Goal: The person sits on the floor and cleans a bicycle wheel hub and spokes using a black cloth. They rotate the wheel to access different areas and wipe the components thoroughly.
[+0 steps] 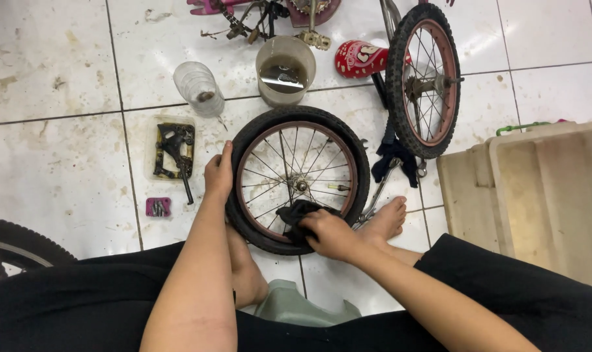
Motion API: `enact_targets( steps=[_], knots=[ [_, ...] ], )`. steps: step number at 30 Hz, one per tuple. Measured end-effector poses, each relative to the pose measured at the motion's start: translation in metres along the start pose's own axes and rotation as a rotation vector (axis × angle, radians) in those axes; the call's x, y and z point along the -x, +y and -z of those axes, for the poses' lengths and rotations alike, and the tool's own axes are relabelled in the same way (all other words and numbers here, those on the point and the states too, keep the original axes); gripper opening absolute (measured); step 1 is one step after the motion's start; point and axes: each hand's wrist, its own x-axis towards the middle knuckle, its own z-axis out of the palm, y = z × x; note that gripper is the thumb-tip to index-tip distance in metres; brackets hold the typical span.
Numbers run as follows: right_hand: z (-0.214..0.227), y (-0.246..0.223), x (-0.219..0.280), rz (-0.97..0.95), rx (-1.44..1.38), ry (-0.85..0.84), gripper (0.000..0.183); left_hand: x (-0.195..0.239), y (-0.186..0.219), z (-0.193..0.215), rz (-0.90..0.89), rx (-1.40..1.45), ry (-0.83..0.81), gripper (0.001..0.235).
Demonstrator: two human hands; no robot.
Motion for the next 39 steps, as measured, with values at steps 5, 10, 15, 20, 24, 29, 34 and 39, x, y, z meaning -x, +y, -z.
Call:
enact_targets(
  steps=[5,10,15,20,24,29,34,39],
  knots=[
    [-0.030,-0.003,0.002,0.029,0.373,0.092,0.036,-0.011,-0.011,-0.002,-0.011,0.005,0.005,0.099],
    [-0.044,0.034,-0.009,-0.172,0.545,0.093,0.042,-0.014,-0.015,-0.002,-0.014,0.004,0.011,0.093],
    [-0.069,0.069,-0.016,-0.201,0.265,0.009,0.031,-0.016,-0.015,-0.002,-0.022,0.003,0.011,0.095],
    [-0.042,0.050,-0.017,-0.201,0.257,-0.069,0.018,-0.019,-0.015,-0.003,-0.031,-0.006,0.016,0.093],
    [-0.009,0.031,-0.013,-0.233,0.068,-0.158,0.025,-0.021,-0.019,-0.004,-0.024,-0.003,0.010,0.094],
    [0.080,0.013,-0.028,-0.288,0.081,-0.035,0.034,-0.014,-0.015,-0.001,-0.017,-0.005,-0.003,0.094],
    [0.087,0.029,-0.041,-0.384,0.110,0.179,0.031,-0.010,-0.008,0.003,-0.009,-0.010,-0.005,0.099],
    [0.030,0.030,-0.041,-0.319,-0.035,0.276,0.040,-0.003,-0.003,0.002,0.001,-0.014,-0.009,0.101]
  ],
)
